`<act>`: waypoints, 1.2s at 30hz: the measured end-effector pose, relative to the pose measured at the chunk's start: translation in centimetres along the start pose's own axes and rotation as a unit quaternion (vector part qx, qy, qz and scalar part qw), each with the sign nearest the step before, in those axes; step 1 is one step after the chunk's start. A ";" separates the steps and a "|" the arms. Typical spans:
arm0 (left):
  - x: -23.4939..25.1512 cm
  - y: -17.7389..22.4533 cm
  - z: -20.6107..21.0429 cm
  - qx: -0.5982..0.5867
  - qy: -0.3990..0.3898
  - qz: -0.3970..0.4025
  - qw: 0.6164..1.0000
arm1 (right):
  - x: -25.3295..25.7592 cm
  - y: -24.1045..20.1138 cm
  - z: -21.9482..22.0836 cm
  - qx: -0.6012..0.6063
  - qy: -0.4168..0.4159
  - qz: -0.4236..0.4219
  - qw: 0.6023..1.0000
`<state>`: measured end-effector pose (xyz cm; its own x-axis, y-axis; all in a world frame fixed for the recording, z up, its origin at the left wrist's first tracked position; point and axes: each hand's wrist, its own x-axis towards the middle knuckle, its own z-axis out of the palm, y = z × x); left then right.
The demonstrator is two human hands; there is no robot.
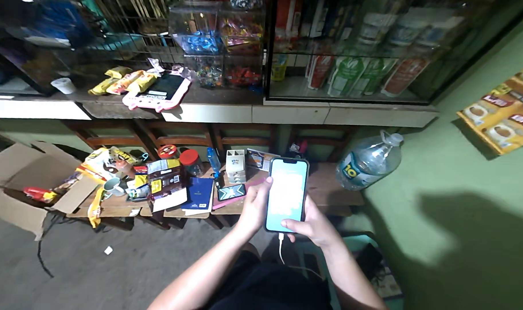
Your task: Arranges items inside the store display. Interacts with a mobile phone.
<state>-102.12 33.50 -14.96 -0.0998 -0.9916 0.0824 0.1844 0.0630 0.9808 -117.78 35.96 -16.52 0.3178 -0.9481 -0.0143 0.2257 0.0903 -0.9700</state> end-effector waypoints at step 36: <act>-1.0 0.9 -1.7 0.001 0.015 -0.003 1.000 | 0.6 0.6 1.5 0.009 -0.014 0.008 1.000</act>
<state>-100.21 34.35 -14.48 -0.0706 -0.9949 0.0715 0.1815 0.0576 0.9817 -116.02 35.92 -16.76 0.3464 -0.9378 -0.0238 0.2368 0.1120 -0.9651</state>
